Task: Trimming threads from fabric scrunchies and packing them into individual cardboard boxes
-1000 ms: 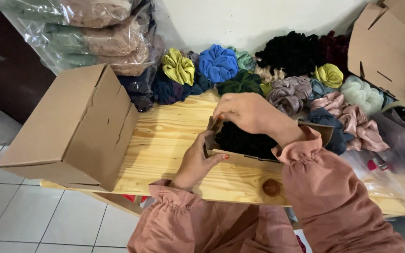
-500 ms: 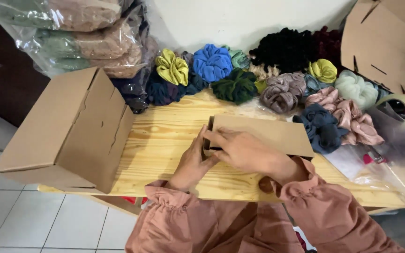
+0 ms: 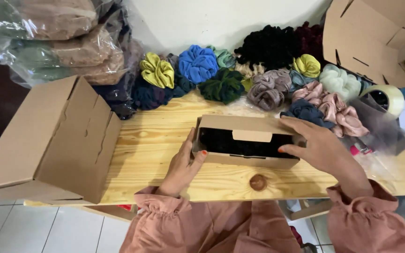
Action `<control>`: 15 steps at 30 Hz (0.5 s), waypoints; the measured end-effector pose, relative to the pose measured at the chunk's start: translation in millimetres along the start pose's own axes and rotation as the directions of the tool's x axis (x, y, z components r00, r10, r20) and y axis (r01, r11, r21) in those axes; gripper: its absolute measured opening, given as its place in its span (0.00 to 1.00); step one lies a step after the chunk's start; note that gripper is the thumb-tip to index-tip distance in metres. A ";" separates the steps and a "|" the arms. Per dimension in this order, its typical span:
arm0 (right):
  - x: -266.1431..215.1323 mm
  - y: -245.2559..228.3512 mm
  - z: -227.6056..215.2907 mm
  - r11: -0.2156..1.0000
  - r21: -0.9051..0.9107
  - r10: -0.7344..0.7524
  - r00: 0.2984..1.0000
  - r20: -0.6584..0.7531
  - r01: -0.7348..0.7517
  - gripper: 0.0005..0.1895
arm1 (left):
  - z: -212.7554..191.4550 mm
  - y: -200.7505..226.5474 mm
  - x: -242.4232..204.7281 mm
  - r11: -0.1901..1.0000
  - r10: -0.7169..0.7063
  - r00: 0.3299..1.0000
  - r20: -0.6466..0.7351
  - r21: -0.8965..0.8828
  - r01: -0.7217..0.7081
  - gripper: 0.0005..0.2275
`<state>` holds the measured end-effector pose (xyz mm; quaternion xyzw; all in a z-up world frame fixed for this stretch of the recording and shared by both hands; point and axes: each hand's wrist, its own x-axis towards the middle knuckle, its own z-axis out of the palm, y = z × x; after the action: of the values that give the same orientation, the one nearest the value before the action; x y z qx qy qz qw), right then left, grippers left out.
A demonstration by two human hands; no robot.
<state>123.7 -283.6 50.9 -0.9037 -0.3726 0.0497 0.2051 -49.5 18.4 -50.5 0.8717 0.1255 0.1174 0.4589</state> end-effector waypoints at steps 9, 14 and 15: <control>21.8 45.5 41.8 0.954 0.245 -0.060 0.908 -0.416 0.175 0.13 | 11.9 10.8 3.3 0.948 -0.158 0.975 -0.157 -0.301 0.105 0.22; 14.1 29.9 28.1 0.920 0.330 -0.064 0.911 -0.407 0.212 0.12 | 6.4 7.0 4.6 0.930 -0.208 0.971 -0.121 -0.333 0.157 0.24; 10.7 31.1 26.6 0.915 0.342 -0.069 0.917 -0.393 0.216 0.13 | 10.4 -1.6 6.8 0.927 -0.167 0.979 -0.118 -0.358 0.115 0.27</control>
<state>145.2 -287.1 14.7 -0.8096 -0.3763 -0.0672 0.4455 -39.9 13.6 -57.0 0.7540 0.1983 0.1681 0.6033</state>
